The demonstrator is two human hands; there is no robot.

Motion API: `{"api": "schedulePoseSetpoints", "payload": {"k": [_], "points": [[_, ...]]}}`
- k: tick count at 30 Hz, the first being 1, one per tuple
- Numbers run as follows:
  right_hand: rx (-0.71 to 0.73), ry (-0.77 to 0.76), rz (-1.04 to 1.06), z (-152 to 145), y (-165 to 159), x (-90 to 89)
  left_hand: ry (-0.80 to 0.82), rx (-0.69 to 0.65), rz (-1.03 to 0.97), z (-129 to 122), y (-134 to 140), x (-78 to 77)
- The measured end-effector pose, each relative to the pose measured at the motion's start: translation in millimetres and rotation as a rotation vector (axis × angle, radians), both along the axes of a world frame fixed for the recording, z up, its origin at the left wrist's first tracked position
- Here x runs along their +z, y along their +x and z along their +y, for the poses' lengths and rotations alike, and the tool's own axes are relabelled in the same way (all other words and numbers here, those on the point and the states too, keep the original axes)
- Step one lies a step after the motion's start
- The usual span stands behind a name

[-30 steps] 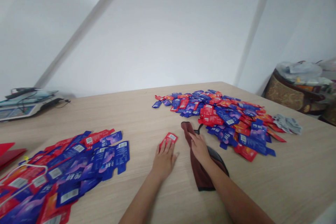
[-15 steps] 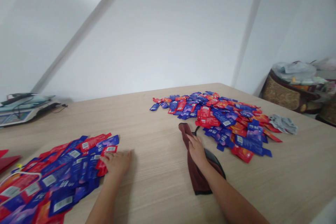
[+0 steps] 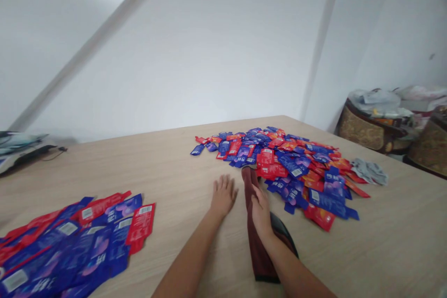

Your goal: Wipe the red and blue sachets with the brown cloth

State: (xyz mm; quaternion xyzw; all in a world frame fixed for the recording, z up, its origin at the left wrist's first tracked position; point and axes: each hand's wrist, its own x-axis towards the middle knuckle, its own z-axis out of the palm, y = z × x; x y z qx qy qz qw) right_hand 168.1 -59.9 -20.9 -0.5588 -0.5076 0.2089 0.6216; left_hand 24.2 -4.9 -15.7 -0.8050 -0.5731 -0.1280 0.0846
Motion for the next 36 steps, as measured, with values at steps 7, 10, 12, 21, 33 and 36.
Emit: {"api": "schedulePoseSetpoints", "payload": {"k": [7,10,12,21,33,36], "points": [[0.016,-0.024,0.01,1.6,-1.0,0.9,-0.074,-0.035,-0.026,56.1,41.7,12.9],[0.0,-0.018,-0.011,2.7,-0.6,0.4,-0.096,-0.067,0.005,57.8,40.9,13.9],[-0.005,-0.014,-0.028,4.4,1.1,-1.0,-0.09,-0.087,0.006,49.9,36.9,10.7],[-0.017,-0.032,0.023,4.8,3.1,-0.5,-0.052,-0.099,0.004,16.8,17.4,2.5],[0.013,-0.012,0.052,2.7,-2.2,1.9,-0.158,-0.085,0.039,63.7,42.1,13.2],[0.001,-0.007,0.049,3.7,-2.2,1.9,-0.15,-0.126,0.053,60.5,41.4,16.4]]}}
